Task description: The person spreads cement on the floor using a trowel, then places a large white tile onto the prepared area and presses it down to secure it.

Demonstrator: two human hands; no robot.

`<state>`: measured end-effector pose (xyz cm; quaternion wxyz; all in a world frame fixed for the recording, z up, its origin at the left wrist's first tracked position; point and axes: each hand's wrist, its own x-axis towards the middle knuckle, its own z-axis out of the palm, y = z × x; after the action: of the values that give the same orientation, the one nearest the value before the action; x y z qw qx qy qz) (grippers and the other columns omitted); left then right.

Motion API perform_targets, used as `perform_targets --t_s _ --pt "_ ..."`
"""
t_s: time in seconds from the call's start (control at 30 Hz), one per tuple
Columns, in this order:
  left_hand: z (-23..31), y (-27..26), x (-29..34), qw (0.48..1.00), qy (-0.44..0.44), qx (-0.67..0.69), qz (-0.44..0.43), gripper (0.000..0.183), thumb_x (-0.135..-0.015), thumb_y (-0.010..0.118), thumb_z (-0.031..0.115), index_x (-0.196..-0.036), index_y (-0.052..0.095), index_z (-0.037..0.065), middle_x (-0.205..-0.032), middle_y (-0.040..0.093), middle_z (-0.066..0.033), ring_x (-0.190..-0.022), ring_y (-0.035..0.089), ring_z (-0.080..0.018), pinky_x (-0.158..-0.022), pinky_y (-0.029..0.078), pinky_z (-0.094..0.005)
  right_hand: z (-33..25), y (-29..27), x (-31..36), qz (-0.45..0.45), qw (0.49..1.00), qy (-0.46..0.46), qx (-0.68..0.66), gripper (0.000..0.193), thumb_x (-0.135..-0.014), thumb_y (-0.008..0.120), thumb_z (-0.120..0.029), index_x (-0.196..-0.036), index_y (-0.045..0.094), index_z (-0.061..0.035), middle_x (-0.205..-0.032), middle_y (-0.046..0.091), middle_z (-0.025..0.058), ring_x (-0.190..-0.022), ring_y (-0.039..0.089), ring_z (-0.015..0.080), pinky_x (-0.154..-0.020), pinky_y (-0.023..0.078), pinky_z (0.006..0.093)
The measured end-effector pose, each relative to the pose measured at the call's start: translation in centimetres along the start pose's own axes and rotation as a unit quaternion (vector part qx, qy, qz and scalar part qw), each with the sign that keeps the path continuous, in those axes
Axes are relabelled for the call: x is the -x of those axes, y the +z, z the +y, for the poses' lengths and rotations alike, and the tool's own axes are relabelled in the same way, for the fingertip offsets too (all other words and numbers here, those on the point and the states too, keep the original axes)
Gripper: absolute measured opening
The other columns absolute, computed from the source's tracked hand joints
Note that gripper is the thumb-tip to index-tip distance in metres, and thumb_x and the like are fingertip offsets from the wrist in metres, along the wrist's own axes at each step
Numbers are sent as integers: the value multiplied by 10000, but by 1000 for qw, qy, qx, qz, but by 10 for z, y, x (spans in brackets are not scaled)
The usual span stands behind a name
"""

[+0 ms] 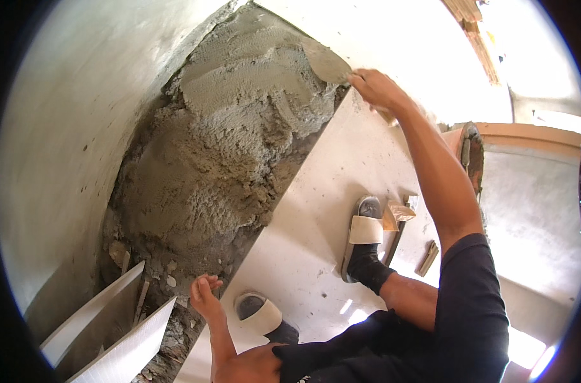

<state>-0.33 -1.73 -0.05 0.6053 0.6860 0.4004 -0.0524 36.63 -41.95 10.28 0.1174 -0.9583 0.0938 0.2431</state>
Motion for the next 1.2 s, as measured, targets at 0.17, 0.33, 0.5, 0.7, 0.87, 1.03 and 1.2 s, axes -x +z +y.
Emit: perform_targets --t_s 0.17,0.33,0.5,0.7,0.87,1.03,1.2 --pt "-6 7 9 1000 -22 16 -6 346 -969 498 288 -1032 581 -42 -861 646 -124 -721 642 -202 -691 528 -321 21 2 -14 -47 996 70 15 429 -977 356 -326 -1141 589 -6 -751 611 140 -644 640 221 -724 520 431" --pt "-10 9 10 999 -30 10 -29 336 -973 499 290 -1037 580 -30 -860 644 -109 -722 635 -190 -683 525 -328 70 11 37 -72 991 95 -66 448 -971 380 -360 -1169 580 -11 -728 606 132 -641 637 250 -702 525 404" --pt "-9 10 10 999 -36 13 -26 332 -978 488 293 -1039 581 -20 -862 644 -105 -728 634 -185 -695 523 -330 73 35 88 73 995 4 67 437 -959 425 -423 -1227 573 -111 -838 660 180 -821 660 324 -793 503 451" --pt "-1 11 10 999 -32 4 -24 352 -966 518 305 -1048 582 -31 -872 645 -110 -730 637 -195 -707 523 -325 60 40 69 40 988 31 144 409 -944 443 -399 -1243 558 -144 -983 663 190 -861 653 333 -803 497 455" --pt "2 12 9 999 -17 23 -21 352 -966 520 309 -1047 582 -28 -877 645 -111 -745 639 -198 -715 516 -330 54 6 67 -69 993 80 -46 408 -941 427 -344 -1168 583 -44 -887 651 171 -623 639 264 -670 514 412" --pt "0 11 11 999 -22 34 -20 349 -965 521 309 -1044 580 -25 -872 644 -109 -747 639 -195 -714 514 -329 50 4 69 -27 994 92 -58 437 -942 439 -342 -1156 579 12 -812 639 160 -543 614 238 -595 506 384" --pt "3 11 9 1000 -13 21 -20 334 -971 509 296 -1030 582 -24 -880 648 -110 -742 639 -193 -710 517 -327 58 8 64 -68 993 69 -70 425 -956 449 -376 -1073 580 12 -751 599 133 -522 599 206 -539 504 346"
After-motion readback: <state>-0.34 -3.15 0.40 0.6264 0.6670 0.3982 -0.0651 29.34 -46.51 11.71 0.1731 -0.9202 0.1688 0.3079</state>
